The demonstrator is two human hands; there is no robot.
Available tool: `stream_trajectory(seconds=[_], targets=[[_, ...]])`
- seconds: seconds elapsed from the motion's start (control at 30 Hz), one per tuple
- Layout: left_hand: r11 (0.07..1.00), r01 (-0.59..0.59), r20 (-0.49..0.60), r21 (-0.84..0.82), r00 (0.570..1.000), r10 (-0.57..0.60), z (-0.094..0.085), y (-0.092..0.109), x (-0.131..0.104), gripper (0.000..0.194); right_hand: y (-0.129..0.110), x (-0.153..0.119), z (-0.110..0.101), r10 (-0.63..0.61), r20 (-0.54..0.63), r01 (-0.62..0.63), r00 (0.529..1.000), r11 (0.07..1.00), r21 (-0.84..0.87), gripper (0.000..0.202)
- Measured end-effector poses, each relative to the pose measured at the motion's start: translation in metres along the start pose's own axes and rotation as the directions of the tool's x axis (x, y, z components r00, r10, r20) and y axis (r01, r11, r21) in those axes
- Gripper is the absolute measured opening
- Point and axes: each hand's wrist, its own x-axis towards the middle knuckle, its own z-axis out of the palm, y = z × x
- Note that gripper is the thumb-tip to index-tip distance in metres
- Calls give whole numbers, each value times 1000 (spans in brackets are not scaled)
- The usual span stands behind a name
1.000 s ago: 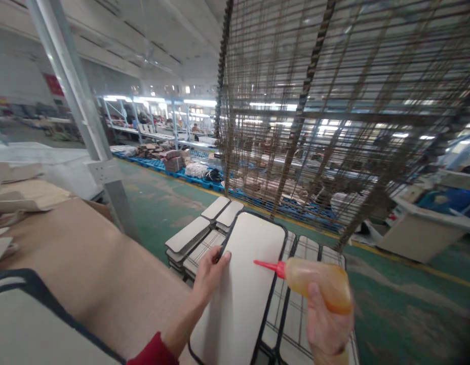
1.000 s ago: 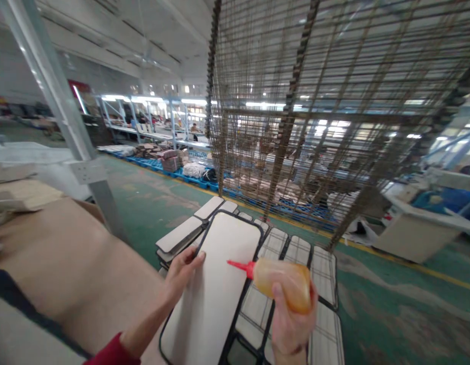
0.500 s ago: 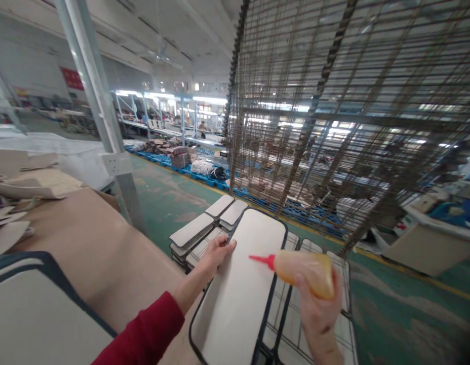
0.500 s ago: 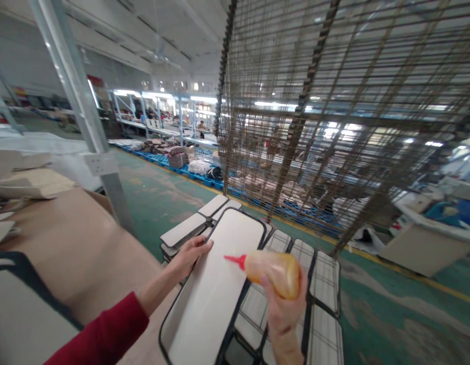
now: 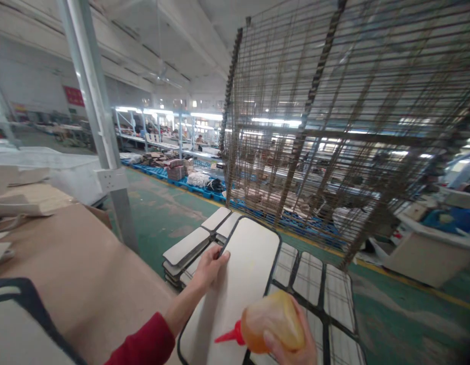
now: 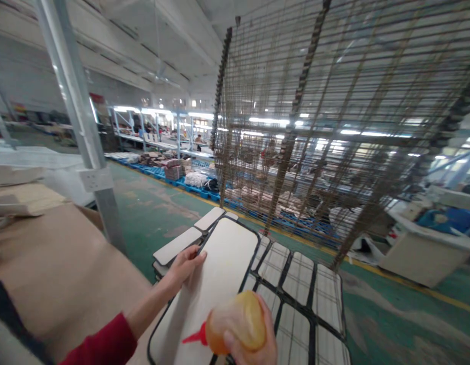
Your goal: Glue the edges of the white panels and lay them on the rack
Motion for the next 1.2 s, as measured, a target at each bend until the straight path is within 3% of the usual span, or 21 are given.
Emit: stream_trajectory(seconds=[0.13, 0.23, 0.3, 0.37, 0.5, 0.7, 0.97, 1.1, 1.2], targets=[[954, -209, -13, 216, 976, 217, -8, -1, -7, 32, -10, 24, 1, 116, -271, -15, 955, 938, 347, 50], [910, -262, -38, 322, 957, 288, -8, -4, -21, 33, -13, 55, -3, 360, -222, -161, 906, 779, 606, 41], [890, -269, -91, 369, 942, 322, -6, -8, -30, 33, -2, 66, -9, 533, -140, -298, 834, 650, 699, 36], [885, -267, -157, 382, 924, 347, -3, -14, -36, 35, 14, 67, -12, 611, -93, -355, 786, 569, 742, 34], [887, -282, -265, 364, 882, 389, 2, -28, -42, 41, 37, 57, -11, 627, -54, -361, 777, 515, 777, 41], [842, -416, -282, 344, 809, 515, 4, -40, -47, 38, 27, 54, -4, 675, -21, -389, 737, 449, 804, 60], [870, -418, -286, 260, 828, 483, 9, -40, -49, 41, 15, 52, 4, 666, -5, -380, 746, 432, 818, 54], [872, -419, -342, 253, 804, 486, 7, -37, -45, 42, 23, 51, -8, 660, 11, -391, 751, 431, 813, 47], [893, -411, -365, 183, 815, 450, 5, -35, -45, 44, 35, 54, -19, 635, -2, -372, 773, 456, 809, 44]])
